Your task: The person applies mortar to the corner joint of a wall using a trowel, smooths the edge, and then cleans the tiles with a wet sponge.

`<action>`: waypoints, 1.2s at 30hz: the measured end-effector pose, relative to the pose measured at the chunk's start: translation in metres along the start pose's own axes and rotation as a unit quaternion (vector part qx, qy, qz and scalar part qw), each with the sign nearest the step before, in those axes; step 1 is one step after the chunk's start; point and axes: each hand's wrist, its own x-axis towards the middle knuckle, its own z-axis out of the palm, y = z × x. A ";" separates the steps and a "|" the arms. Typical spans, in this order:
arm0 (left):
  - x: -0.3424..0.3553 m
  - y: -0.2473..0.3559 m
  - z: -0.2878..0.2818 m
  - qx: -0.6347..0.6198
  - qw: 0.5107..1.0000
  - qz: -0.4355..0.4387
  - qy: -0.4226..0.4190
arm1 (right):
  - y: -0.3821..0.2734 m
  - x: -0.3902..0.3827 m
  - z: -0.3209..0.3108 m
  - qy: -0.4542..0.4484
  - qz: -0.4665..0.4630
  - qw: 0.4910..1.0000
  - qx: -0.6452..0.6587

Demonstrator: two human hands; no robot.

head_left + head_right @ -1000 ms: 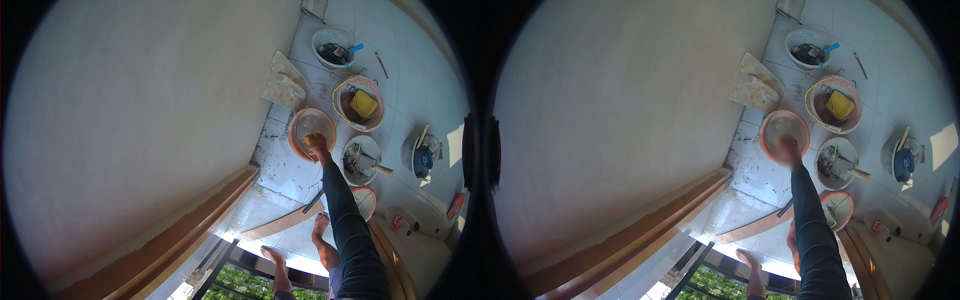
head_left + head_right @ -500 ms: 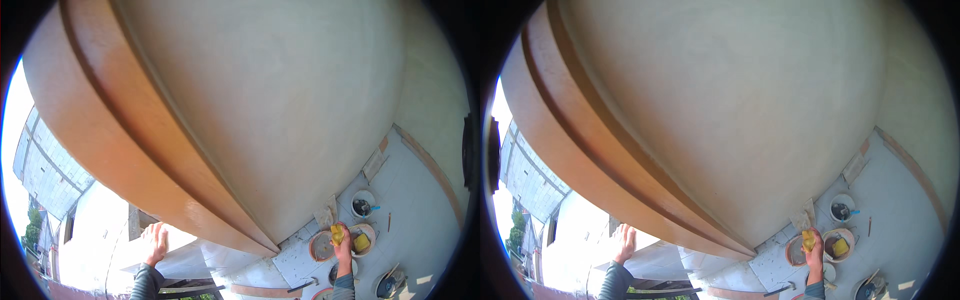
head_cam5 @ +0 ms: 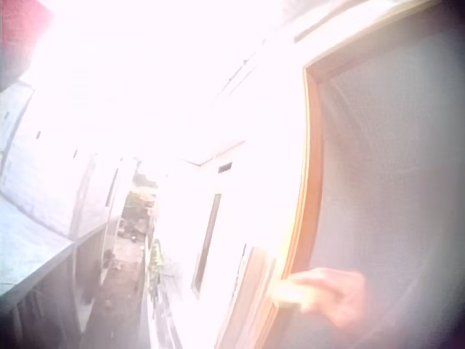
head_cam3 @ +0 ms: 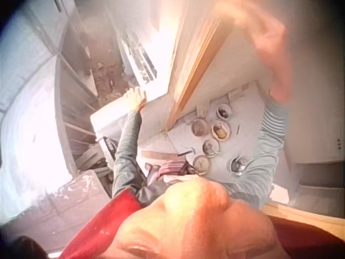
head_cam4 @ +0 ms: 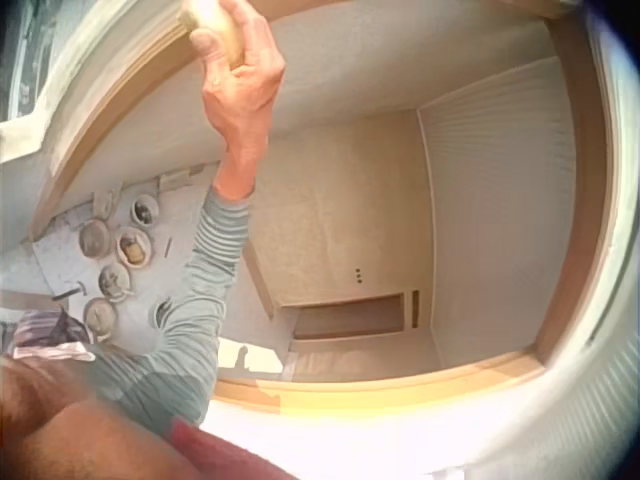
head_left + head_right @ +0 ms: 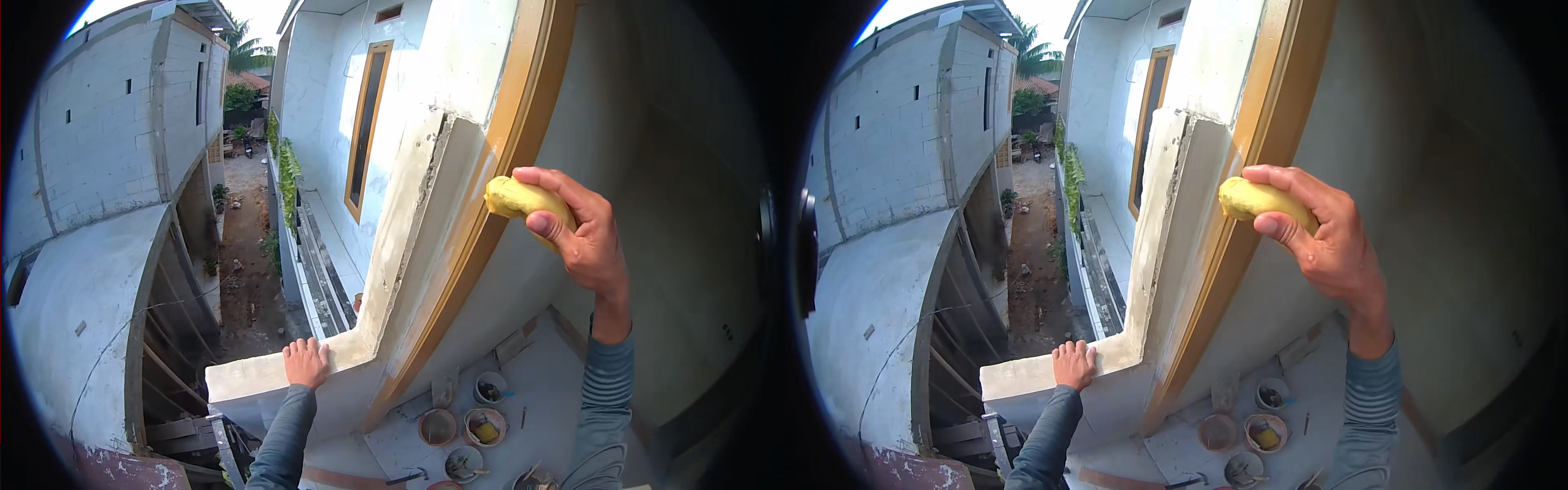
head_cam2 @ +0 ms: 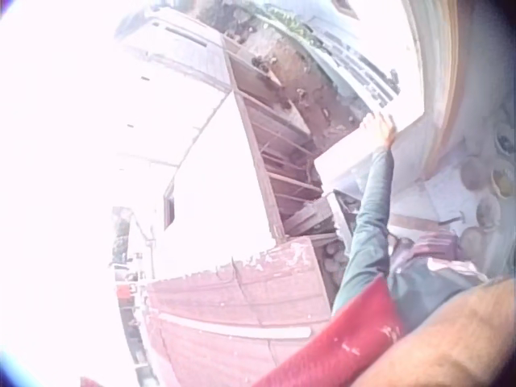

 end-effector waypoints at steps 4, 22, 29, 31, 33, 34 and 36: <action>0.005 0.013 0.001 -0.043 0.999 -0.004 -0.018 | -0.038 0.103 -0.013 -0.044 -0.053 0.972 -0.223; 0.003 0.015 -0.011 -0.086 0.994 -0.043 -0.044 | -0.048 0.149 0.048 -0.233 -0.039 0.891 -0.388; 0.001 0.012 -0.002 -0.083 0.995 -0.040 -0.038 | -0.042 0.128 0.057 -0.237 -0.085 0.884 -0.395; 0.000 0.013 -0.004 -0.083 0.995 -0.040 -0.044 | -0.036 0.117 0.058 -0.242 -0.090 0.881 -0.396; 0.000 0.013 -0.005 -0.082 0.995 -0.041 -0.049 | -0.032 0.112 0.061 -0.246 -0.096 0.879 -0.396; 0.001 0.013 -0.003 -0.077 0.995 -0.040 -0.046 | -0.032 0.110 0.063 -0.227 -0.122 0.880 -0.399; -0.001 0.013 -0.003 -0.072 0.996 -0.039 -0.037 | -0.029 0.108 0.071 -0.210 -0.148 0.881 -0.398</action>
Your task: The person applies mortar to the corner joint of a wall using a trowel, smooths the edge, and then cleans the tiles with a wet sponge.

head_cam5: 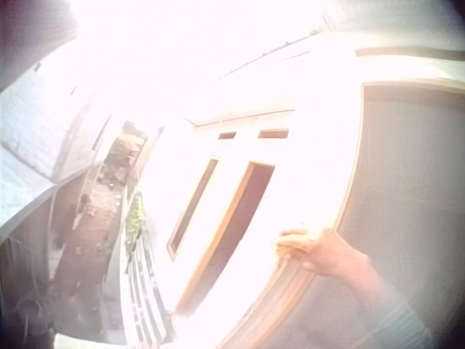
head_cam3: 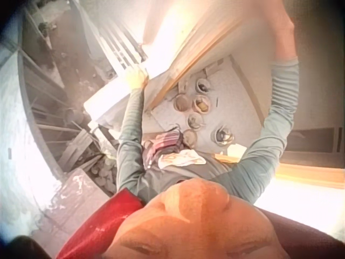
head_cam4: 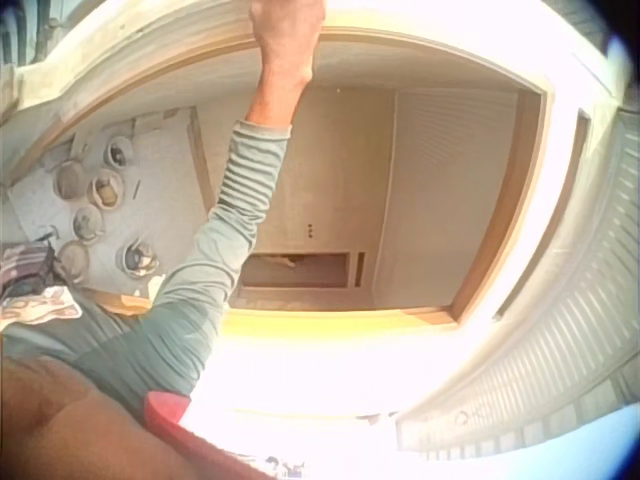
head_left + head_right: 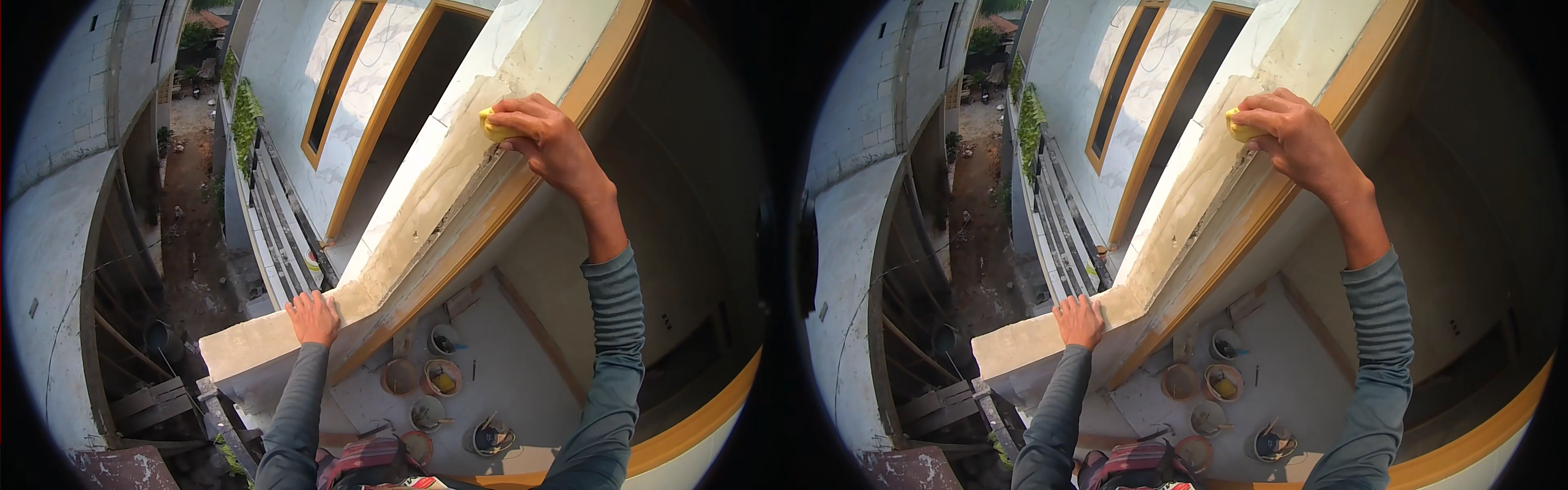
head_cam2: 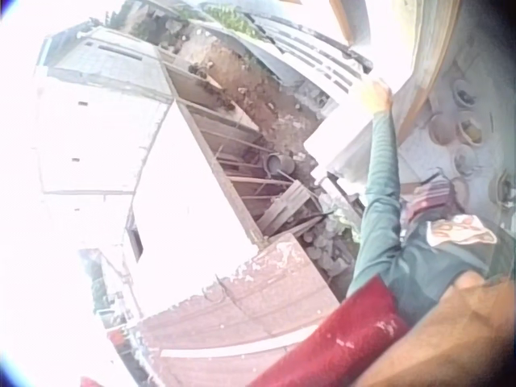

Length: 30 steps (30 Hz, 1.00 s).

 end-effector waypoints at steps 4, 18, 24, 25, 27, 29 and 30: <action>0.004 0.003 -0.003 -0.011 1.000 -0.001 -0.005 | -0.003 -0.002 0.034 0.146 0.036 0.958 -0.246; 0.000 0.001 0.000 -0.031 0.999 0.005 0.000 | -0.032 -0.027 0.070 0.151 0.040 0.963 -0.217; 0.003 0.002 0.002 -0.025 1.000 0.005 0.007 | -0.017 -0.003 0.080 0.165 0.042 0.925 -0.339; 0.002 -0.004 0.002 -0.023 1.000 0.002 0.018 | -0.036 -0.003 0.104 0.149 0.034 0.946 -0.287; 0.004 -0.001 -0.001 -0.029 1.000 -0.005 -0.002 | -0.067 -0.018 0.172 0.131 0.008 0.961 -0.244; 0.002 0.000 -0.004 -0.038 0.999 -0.008 -0.027 | -0.102 -0.038 0.231 0.079 -0.039 0.975 -0.206; 0.001 -0.007 -0.007 -0.117 0.993 0.010 0.028 | -0.117 -0.042 0.246 0.083 -0.040 0.975 -0.201</action>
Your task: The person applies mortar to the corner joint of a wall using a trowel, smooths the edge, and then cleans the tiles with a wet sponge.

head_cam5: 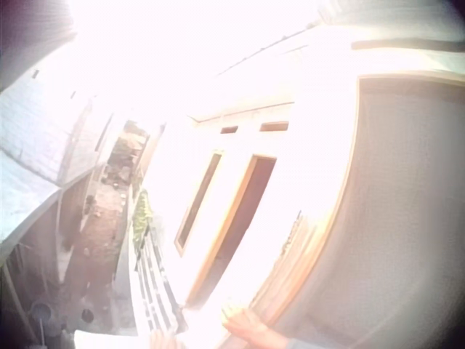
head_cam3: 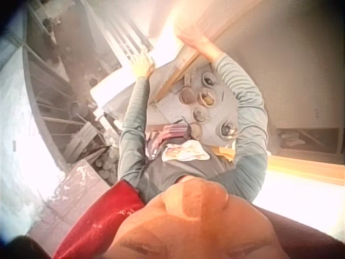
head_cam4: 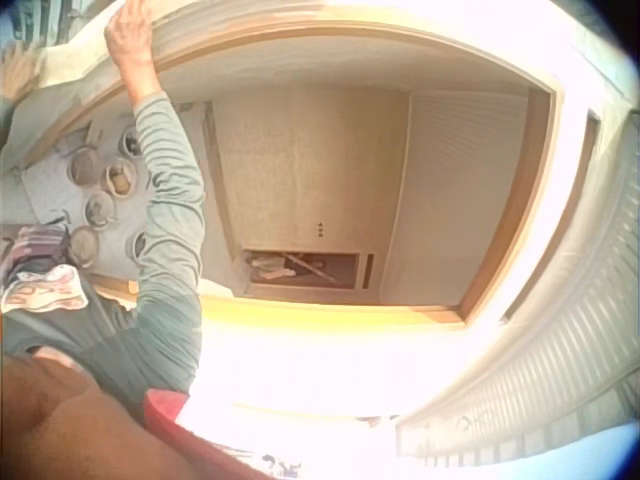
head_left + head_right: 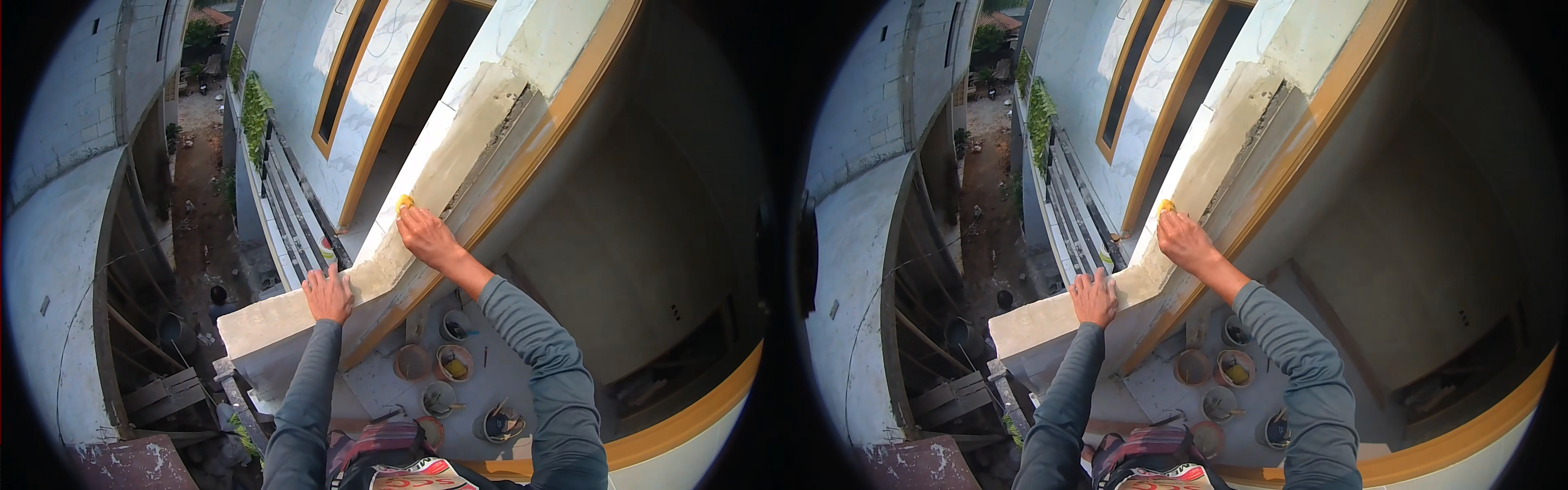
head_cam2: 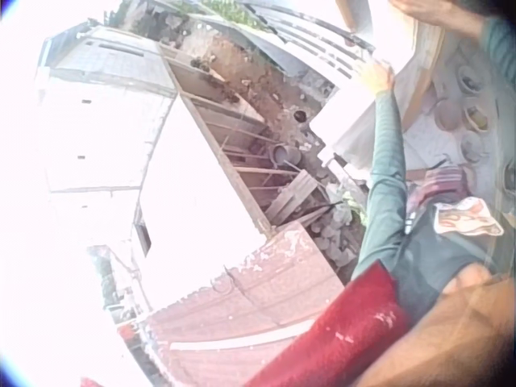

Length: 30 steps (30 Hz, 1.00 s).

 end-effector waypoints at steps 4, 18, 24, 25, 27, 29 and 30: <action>0.005 -0.021 -0.042 -0.129 0.987 0.011 0.091 | 0.002 0.000 -0.016 -0.007 0.083 0.977 0.198; -0.040 -0.134 -0.149 -0.001 0.992 -0.080 0.099 | -0.070 -0.035 0.003 -0.038 0.110 0.956 0.269; -0.064 -0.151 -0.154 0.018 0.988 -0.133 0.073 | -0.055 -0.050 -0.031 0.058 0.266 0.940 0.204; -0.062 -0.146 -0.151 0.022 0.989 -0.130 0.069 | -0.067 -0.066 -0.025 0.053 0.267 0.941 0.199; -0.059 -0.148 -0.149 0.027 0.989 -0.125 0.076 | -0.092 -0.079 -0.016 -0.058 0.197 0.920 0.333; -0.058 -0.148 -0.148 0.032 0.989 -0.119 0.084 | -0.092 -0.077 -0.016 -0.053 0.195 0.921 0.334; -0.058 -0.150 -0.149 0.039 0.989 -0.119 0.076 | -0.082 -0.059 -0.025 0.036 0.228 0.920 0.316</action>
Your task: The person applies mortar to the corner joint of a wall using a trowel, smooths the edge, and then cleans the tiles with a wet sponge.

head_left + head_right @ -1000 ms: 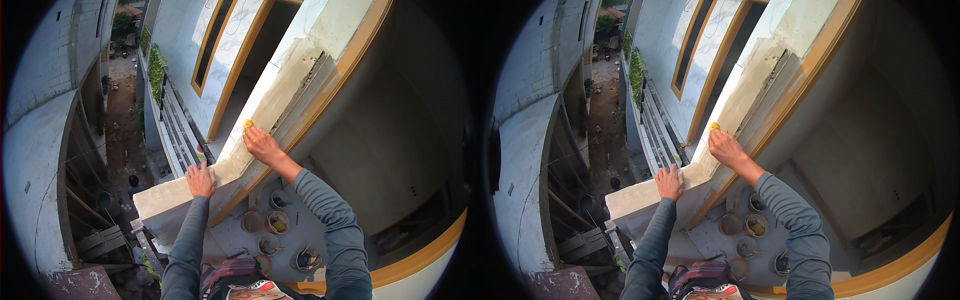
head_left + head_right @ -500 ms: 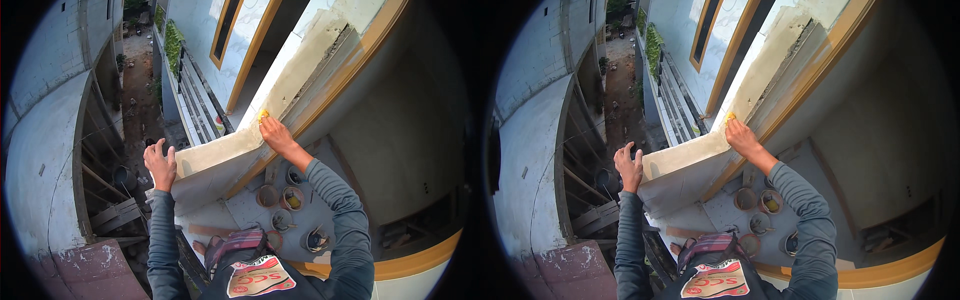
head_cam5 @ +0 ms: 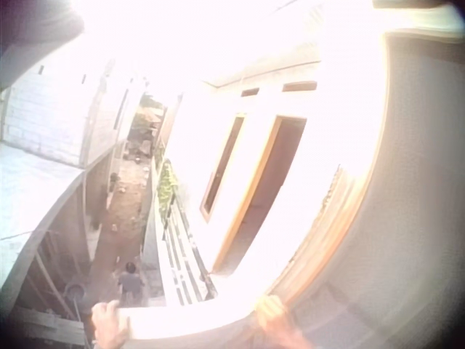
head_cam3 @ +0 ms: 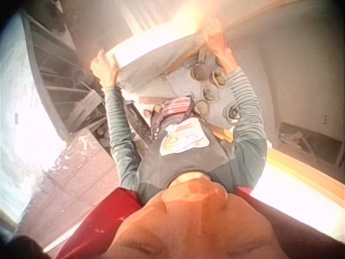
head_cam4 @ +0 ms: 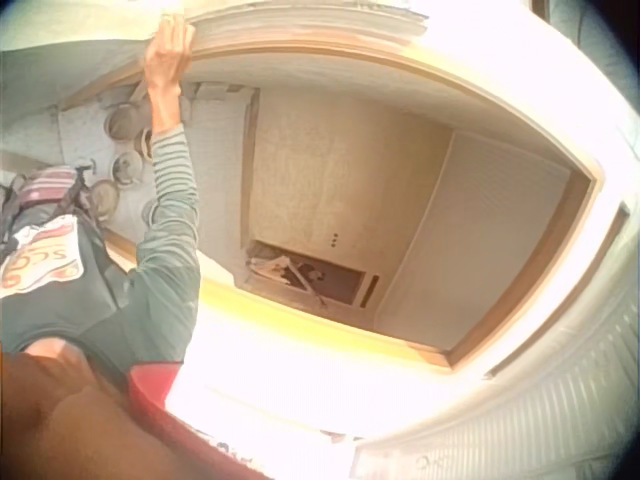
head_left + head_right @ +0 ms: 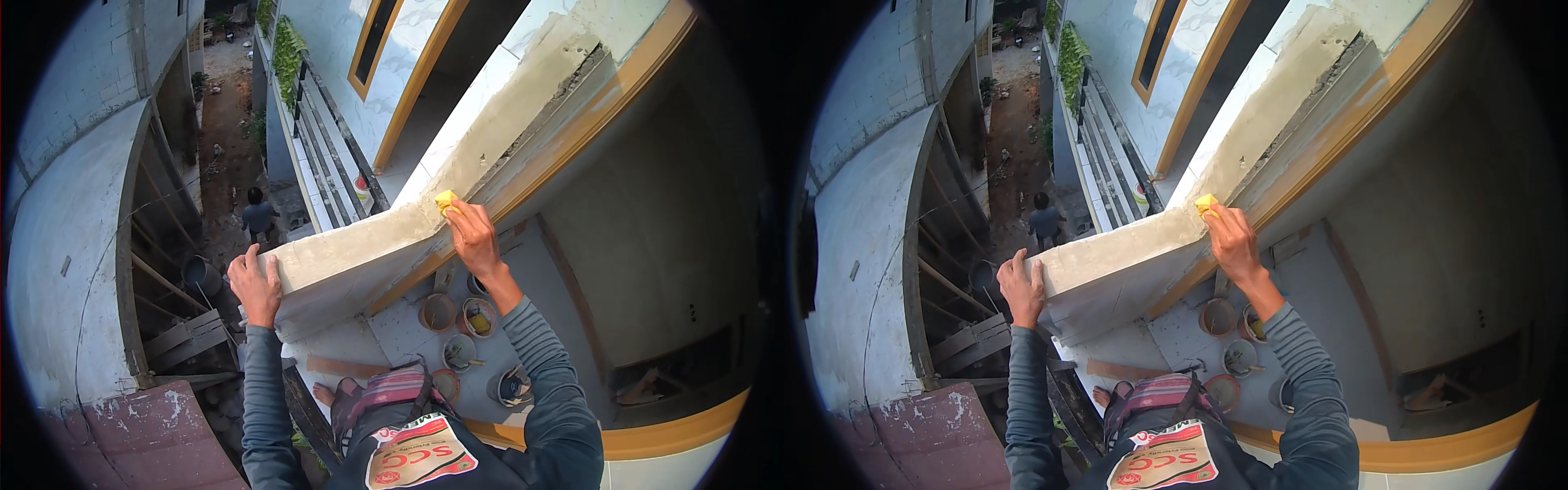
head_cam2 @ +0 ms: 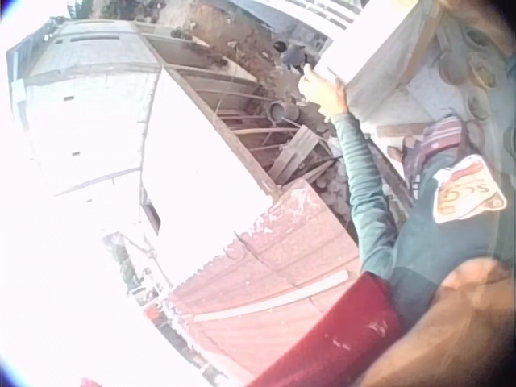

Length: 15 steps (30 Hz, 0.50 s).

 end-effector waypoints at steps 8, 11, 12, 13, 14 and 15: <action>0.001 0.009 0.000 0.016 1.000 0.026 0.006 | 0.017 -0.025 0.015 0.007 0.016 1.000 -0.024; 0.001 0.005 -0.005 0.002 1.000 0.011 -0.001 | -0.001 -0.009 0.009 -0.012 0.011 0.998 0.057; 0.000 0.002 -0.006 0.000 1.000 0.013 0.001 | -0.007 0.007 -0.008 0.073 0.028 0.997 0.026; -0.001 -0.001 -0.008 -0.001 1.000 0.015 0.002 | -0.011 0.018 -0.017 0.159 0.046 0.986 -0.003; -0.001 -0.002 -0.008 0.001 1.000 0.014 0.001 | -0.007 0.025 -0.022 0.158 0.046 0.986 -0.001; 0.000 -0.001 -0.007 -0.004 1.000 0.015 0.003 | 0.000 0.030 -0.028 0.160 0.059 0.984 -0.045</action>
